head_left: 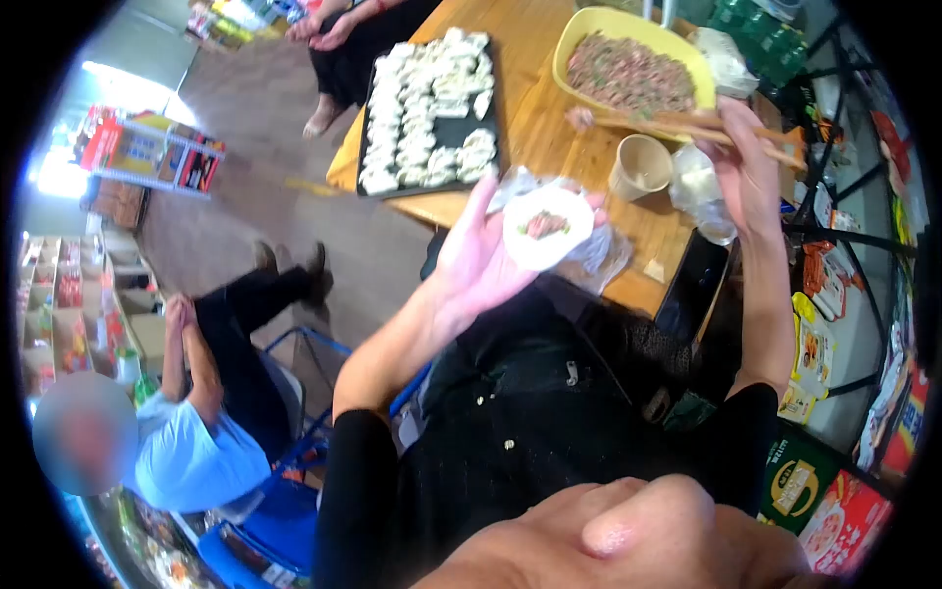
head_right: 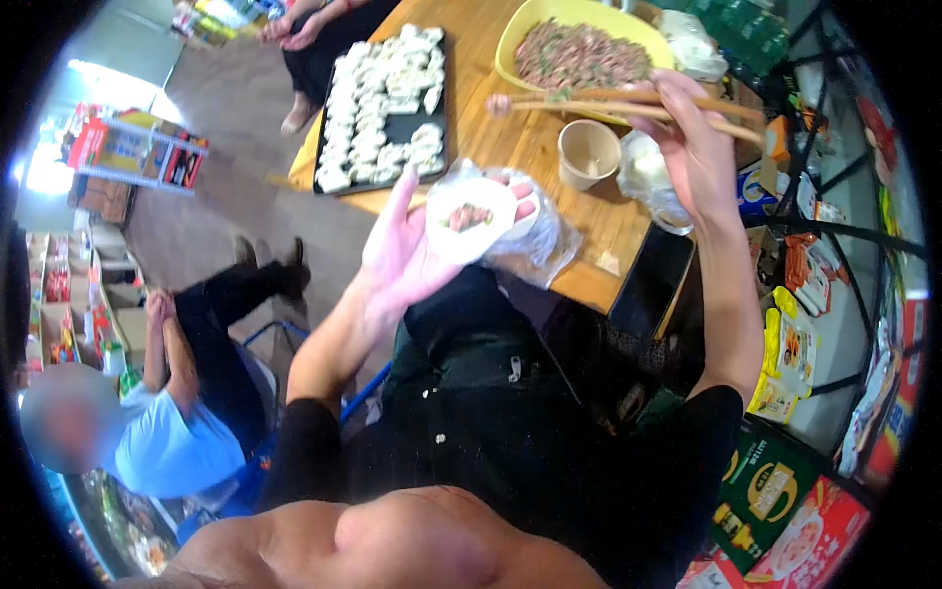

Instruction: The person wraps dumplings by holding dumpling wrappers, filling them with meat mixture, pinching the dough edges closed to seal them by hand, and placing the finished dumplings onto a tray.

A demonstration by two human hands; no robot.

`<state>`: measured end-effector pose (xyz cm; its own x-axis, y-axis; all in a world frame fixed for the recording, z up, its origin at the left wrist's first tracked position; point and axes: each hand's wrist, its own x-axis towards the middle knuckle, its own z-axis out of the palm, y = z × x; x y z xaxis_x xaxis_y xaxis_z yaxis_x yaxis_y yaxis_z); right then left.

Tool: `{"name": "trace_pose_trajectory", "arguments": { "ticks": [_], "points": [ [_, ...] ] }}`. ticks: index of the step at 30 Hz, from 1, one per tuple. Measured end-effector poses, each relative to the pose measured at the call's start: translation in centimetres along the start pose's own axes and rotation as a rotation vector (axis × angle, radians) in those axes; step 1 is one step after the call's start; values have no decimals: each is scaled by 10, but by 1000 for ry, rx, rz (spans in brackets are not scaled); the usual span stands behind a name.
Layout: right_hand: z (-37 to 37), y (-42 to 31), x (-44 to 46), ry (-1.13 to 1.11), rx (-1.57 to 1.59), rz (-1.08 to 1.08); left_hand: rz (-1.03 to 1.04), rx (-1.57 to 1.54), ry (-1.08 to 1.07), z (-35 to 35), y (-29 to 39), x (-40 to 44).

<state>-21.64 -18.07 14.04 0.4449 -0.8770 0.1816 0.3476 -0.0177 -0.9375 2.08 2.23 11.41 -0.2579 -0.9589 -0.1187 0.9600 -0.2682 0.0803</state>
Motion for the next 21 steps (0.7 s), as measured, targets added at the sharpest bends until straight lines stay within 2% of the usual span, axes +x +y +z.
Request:
{"name": "trace_pose_trajectory", "arguments": {
  "ticks": [1,3,5,6,7,9,12,15,19,21],
  "points": [
    [4,-6,-18,-51,-14,24,-1,82,13,7,0,1],
    [11,-10,-46,-127,-66,34,6,3,-49,7,-1,0],
    [20,-11,-65,-268,-75,-44,10,10,-86,8,-4,-2],
    [19,-11,-67,-313,-185,-121,-4,-6,-98,10,-4,-5],
    [20,-15,-71,-317,-184,-119,-1,-8,-97,10,-4,-7],
    [23,-29,-77,-349,-380,-133,-9,-81,-113,8,-4,-12],
    [27,-37,-77,-400,-365,-195,2,58,-33,11,-4,-18],
    [30,-46,-71,-447,-369,-308,20,-55,22,9,-7,-18],
    [31,-46,-64,-421,-337,-359,-11,41,-7,17,-7,-17],
    [34,-41,-62,-496,-389,-420,-7,30,-81,15,-6,-17]
  ]
}}
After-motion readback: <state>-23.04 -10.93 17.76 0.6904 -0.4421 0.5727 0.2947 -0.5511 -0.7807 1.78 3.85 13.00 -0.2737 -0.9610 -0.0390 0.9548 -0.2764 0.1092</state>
